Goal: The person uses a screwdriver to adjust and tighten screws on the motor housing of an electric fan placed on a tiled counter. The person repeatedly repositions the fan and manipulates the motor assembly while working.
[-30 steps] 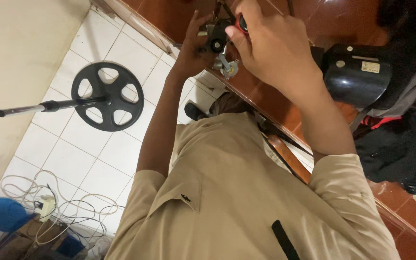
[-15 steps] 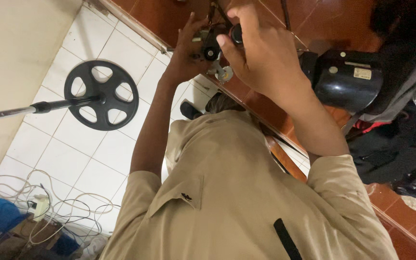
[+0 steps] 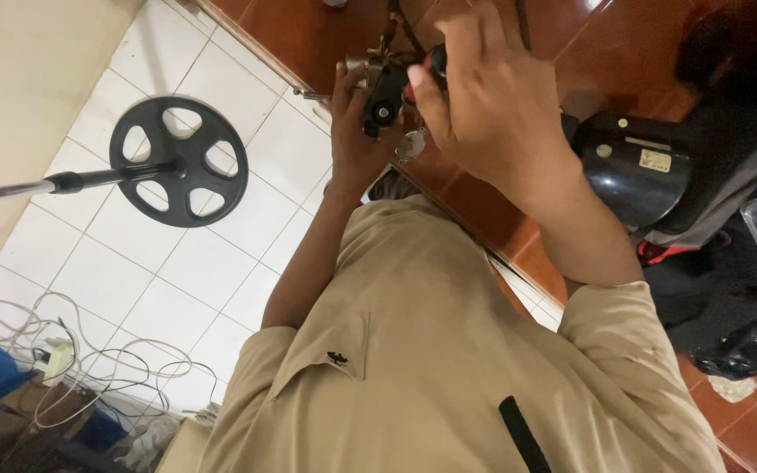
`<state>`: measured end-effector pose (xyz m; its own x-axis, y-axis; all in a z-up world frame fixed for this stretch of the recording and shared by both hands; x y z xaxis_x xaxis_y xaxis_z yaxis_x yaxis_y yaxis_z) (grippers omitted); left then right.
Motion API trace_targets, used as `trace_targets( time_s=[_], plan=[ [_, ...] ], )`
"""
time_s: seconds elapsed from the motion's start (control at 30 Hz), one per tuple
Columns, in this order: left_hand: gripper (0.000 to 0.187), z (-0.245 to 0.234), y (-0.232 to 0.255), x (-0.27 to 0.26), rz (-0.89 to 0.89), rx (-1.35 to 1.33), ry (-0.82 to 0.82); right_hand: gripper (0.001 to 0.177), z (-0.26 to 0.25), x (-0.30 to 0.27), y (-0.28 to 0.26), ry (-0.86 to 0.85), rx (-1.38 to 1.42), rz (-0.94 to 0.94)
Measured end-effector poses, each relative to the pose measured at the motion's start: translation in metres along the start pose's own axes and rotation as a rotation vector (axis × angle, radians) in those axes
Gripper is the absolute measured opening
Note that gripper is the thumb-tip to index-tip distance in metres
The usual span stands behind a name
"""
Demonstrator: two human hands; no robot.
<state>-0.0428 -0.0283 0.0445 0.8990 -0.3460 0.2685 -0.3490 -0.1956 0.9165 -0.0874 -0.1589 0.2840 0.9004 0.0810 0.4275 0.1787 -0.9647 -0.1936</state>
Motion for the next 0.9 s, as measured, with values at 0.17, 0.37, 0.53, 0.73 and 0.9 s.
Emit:
trace_targets(
  time_s=[0.17,0.37,0.53,0.73,0.9],
  plan=[
    [0.047,-0.011,-0.004,0.011,0.073,0.037,-0.104,0.023,-0.002,-0.006,0.001,-0.139,0.057,-0.068],
    [0.047,-0.017,0.0,0.016,0.107,-0.015,-0.177,0.036,-0.002,-0.01,-0.001,-0.23,0.057,0.012],
    [0.037,-0.02,0.001,0.017,0.142,-0.002,-0.193,0.032,-0.009,-0.013,-0.015,-0.216,0.023,-0.052],
    [0.048,-0.017,-0.005,0.014,0.125,0.024,-0.206,0.05,-0.007,-0.002,-0.014,-0.146,-0.285,-0.009],
    [0.048,-0.008,-0.012,0.011,0.151,0.063,-0.125,0.028,-0.011,-0.007,-0.029,-0.262,0.028,-0.011]
  ],
)
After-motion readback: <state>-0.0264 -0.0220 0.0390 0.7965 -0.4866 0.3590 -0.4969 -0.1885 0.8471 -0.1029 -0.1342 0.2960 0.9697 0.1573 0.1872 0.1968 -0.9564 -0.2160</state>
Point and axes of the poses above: each hand's wrist, its own x-axis towards the middle knuckle, its own z-axis out of the palm, y = z × x, the point moved 3 cm from there along x, towards the middle knuckle, and after that the axes turned 2 degrees about y, right-handed, at the moved point
